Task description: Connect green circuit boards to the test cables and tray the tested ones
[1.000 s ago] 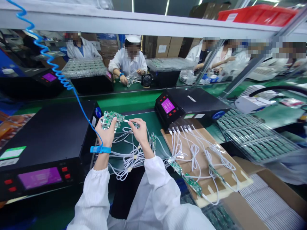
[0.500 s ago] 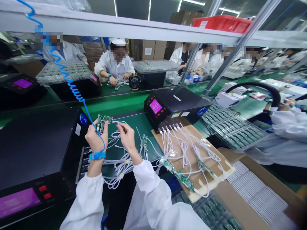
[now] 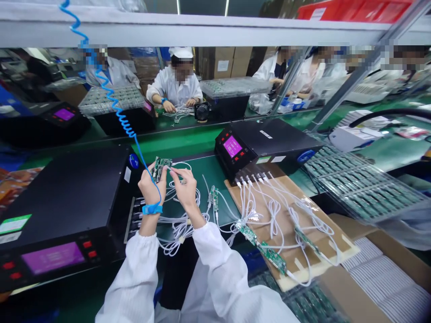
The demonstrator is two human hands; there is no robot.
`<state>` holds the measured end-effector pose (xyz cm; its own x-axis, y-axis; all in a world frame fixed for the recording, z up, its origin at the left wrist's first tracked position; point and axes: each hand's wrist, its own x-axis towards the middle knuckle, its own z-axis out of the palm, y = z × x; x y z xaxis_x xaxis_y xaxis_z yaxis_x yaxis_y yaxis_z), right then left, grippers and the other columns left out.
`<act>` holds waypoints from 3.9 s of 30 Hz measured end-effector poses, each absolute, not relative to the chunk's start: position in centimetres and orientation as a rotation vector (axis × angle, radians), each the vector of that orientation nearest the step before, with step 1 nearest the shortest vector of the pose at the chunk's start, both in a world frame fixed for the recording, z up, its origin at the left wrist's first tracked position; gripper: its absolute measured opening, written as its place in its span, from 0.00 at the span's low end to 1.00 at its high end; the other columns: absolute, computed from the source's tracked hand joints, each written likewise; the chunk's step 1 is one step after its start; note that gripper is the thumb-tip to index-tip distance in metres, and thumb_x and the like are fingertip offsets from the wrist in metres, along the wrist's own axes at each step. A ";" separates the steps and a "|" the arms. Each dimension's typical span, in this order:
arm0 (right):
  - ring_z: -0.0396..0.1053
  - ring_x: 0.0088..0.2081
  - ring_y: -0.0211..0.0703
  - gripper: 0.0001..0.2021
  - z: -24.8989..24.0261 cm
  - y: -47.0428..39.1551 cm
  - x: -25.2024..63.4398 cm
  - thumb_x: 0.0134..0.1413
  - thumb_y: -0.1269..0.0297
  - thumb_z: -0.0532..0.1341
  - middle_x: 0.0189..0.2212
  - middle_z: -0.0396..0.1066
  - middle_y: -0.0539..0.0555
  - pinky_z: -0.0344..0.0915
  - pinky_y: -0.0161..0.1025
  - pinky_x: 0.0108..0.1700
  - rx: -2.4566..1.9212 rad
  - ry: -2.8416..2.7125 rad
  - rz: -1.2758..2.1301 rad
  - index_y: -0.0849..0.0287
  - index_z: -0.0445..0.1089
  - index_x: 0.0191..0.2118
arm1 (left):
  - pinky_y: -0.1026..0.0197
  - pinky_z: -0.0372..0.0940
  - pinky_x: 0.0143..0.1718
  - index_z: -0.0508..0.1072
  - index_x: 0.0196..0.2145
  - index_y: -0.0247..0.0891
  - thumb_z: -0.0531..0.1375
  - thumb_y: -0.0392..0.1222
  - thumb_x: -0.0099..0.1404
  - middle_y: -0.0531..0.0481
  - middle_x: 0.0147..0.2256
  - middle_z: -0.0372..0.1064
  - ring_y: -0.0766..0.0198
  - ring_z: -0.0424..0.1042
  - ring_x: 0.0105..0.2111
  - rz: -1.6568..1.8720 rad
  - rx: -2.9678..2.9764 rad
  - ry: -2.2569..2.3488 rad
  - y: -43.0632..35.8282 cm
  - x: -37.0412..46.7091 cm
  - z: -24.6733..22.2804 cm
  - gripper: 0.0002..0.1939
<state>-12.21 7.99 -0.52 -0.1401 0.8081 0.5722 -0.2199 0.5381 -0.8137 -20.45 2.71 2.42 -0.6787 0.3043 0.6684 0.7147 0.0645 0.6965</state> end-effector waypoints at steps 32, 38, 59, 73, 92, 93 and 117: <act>0.53 0.68 0.58 0.03 -1.1 9.5 -8.9 0.62 0.68 0.64 0.65 0.58 0.64 0.61 0.58 0.65 -0.711 -1.973 0.572 0.56 0.77 0.39 | 0.56 0.74 0.40 0.80 0.43 0.35 0.70 0.52 0.60 0.46 0.35 0.80 0.56 0.79 0.35 -1.893 -0.974 -2.040 1.5 -18.9 4.1 0.19; 0.75 0.48 0.46 0.05 -0.3 8.3 -9.3 0.66 0.64 0.61 0.45 0.78 0.55 0.69 0.46 0.57 -0.631 -1.665 0.900 0.56 0.75 0.42 | 0.54 0.72 0.45 0.81 0.48 0.35 0.67 0.53 0.64 0.41 0.39 0.79 0.54 0.79 0.38 -1.575 -1.071 -1.974 1.8 -19.7 3.2 0.21; 0.75 0.43 0.43 0.07 0.7 6.6 -11.7 0.65 0.62 0.62 0.38 0.76 0.55 0.72 0.42 0.50 -0.493 -1.460 0.937 0.56 0.78 0.39 | 0.56 0.71 0.45 0.80 0.50 0.36 0.63 0.47 0.67 0.40 0.40 0.79 0.55 0.78 0.40 -1.529 -1.222 -1.966 2.1 -20.7 1.2 0.18; 0.74 0.41 0.43 0.09 0.7 6.6 -11.8 0.66 0.61 0.61 0.37 0.75 0.55 0.71 0.42 0.49 -0.473 -1.486 0.925 0.56 0.78 0.40 | 0.56 0.67 0.43 0.79 0.53 0.37 0.58 0.50 0.71 0.39 0.39 0.78 0.54 0.73 0.38 -1.373 -1.296 -1.979 1.8 -20.5 1.0 0.20; 0.75 0.44 0.44 0.07 0.3 7.7 -11.7 0.66 0.62 0.62 0.39 0.79 0.55 0.70 0.43 0.52 -0.452 -1.539 0.892 0.56 0.77 0.39 | 0.56 0.65 0.43 0.77 0.57 0.36 0.55 0.44 0.73 0.40 0.38 0.78 0.51 0.71 0.40 -1.197 -1.353 -1.994 2.2 -20.4 0.8 0.20; 0.75 0.43 0.44 0.07 0.3 7.7 -11.7 0.66 0.63 0.62 0.39 0.79 0.55 0.69 0.43 0.52 -0.458 -1.542 0.869 0.56 0.77 0.39 | 0.56 0.64 0.44 0.77 0.57 0.36 0.55 0.44 0.73 0.40 0.38 0.78 0.51 0.71 0.40 -1.186 -1.367 -1.981 2.2 -20.3 0.8 0.20; 0.66 0.28 0.36 0.08 1.1 8.5 -12.9 0.63 0.59 0.61 0.38 0.76 0.52 0.67 0.36 0.38 -0.540 -1.664 1.105 0.58 0.73 0.40 | 0.50 0.71 0.49 0.71 0.61 0.36 0.60 0.45 0.67 0.36 0.45 0.79 0.47 0.79 0.44 -1.333 -1.112 -2.297 1.1 -20.9 2.1 0.26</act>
<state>-12.87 8.54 1.08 -0.3775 0.7792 0.5003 -0.1592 0.4776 -0.8640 -20.87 1.12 2.07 -0.6725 0.4856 0.5585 0.7258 0.2852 0.6260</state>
